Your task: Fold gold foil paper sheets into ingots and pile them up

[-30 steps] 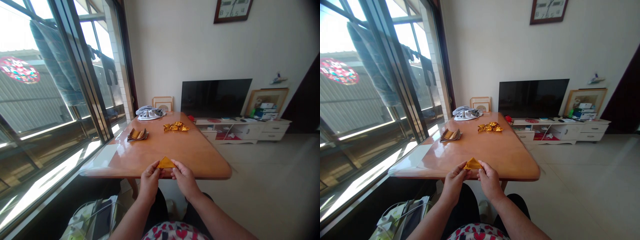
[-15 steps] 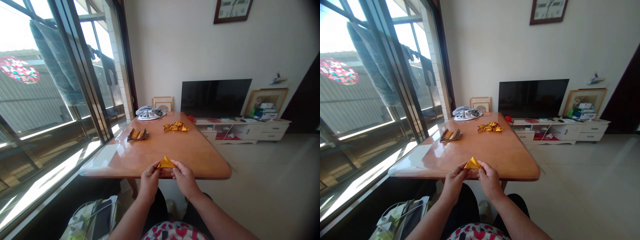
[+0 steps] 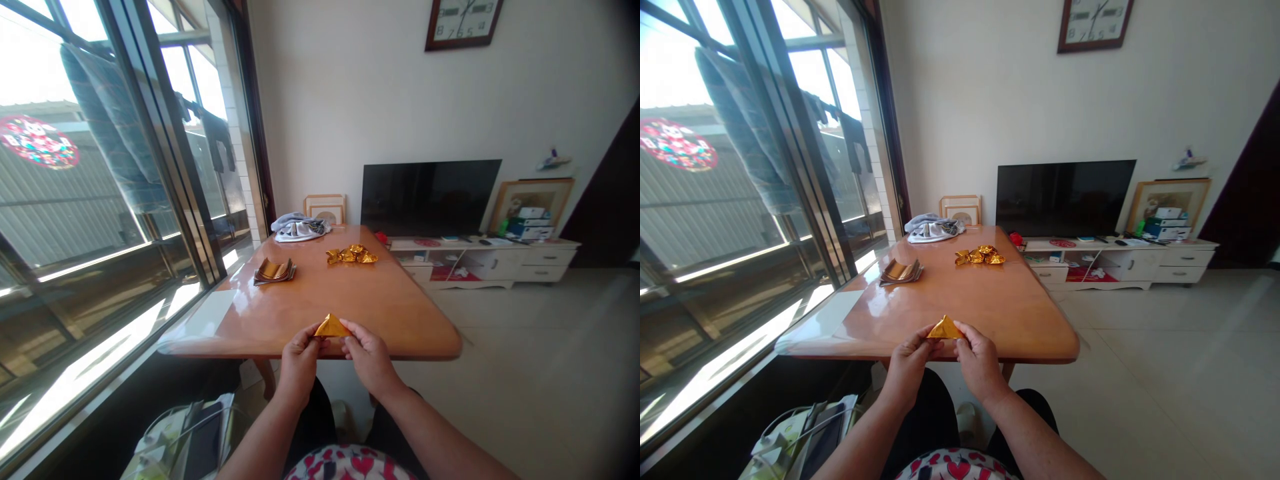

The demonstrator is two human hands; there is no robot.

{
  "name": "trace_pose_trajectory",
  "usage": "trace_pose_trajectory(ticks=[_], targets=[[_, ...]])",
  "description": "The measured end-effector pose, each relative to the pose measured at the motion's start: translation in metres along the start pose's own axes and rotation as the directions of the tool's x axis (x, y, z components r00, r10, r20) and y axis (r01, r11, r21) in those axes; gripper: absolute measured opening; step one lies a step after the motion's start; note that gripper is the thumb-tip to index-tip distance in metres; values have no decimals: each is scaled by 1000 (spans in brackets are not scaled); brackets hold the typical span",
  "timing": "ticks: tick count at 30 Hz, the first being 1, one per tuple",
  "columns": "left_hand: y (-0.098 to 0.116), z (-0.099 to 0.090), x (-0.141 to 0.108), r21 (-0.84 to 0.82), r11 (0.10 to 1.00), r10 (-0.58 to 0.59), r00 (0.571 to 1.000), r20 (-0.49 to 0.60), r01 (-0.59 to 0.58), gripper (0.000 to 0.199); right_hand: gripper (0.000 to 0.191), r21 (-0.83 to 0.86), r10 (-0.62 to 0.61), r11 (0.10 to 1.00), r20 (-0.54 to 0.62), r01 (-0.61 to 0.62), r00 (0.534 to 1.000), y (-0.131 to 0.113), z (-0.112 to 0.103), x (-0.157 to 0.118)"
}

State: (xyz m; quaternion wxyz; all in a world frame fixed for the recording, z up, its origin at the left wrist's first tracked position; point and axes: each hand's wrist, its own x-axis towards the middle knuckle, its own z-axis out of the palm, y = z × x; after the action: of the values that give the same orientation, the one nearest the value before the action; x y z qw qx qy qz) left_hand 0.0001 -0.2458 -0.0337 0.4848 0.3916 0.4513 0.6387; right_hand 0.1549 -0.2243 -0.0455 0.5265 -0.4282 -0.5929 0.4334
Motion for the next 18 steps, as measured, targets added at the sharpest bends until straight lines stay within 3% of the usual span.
trace_pose_trajectory(ticks=[12,18], targets=[[1,-1,-3,6,1000,-9,1000,6,9,40,44,-28,-52,998,-9,52,999,-6,0,-3],[-1,-1,-2,14,1000,-22,1000,11,22,45,51,7,10,1000,-12,-10,1000,-2,0,-2]])
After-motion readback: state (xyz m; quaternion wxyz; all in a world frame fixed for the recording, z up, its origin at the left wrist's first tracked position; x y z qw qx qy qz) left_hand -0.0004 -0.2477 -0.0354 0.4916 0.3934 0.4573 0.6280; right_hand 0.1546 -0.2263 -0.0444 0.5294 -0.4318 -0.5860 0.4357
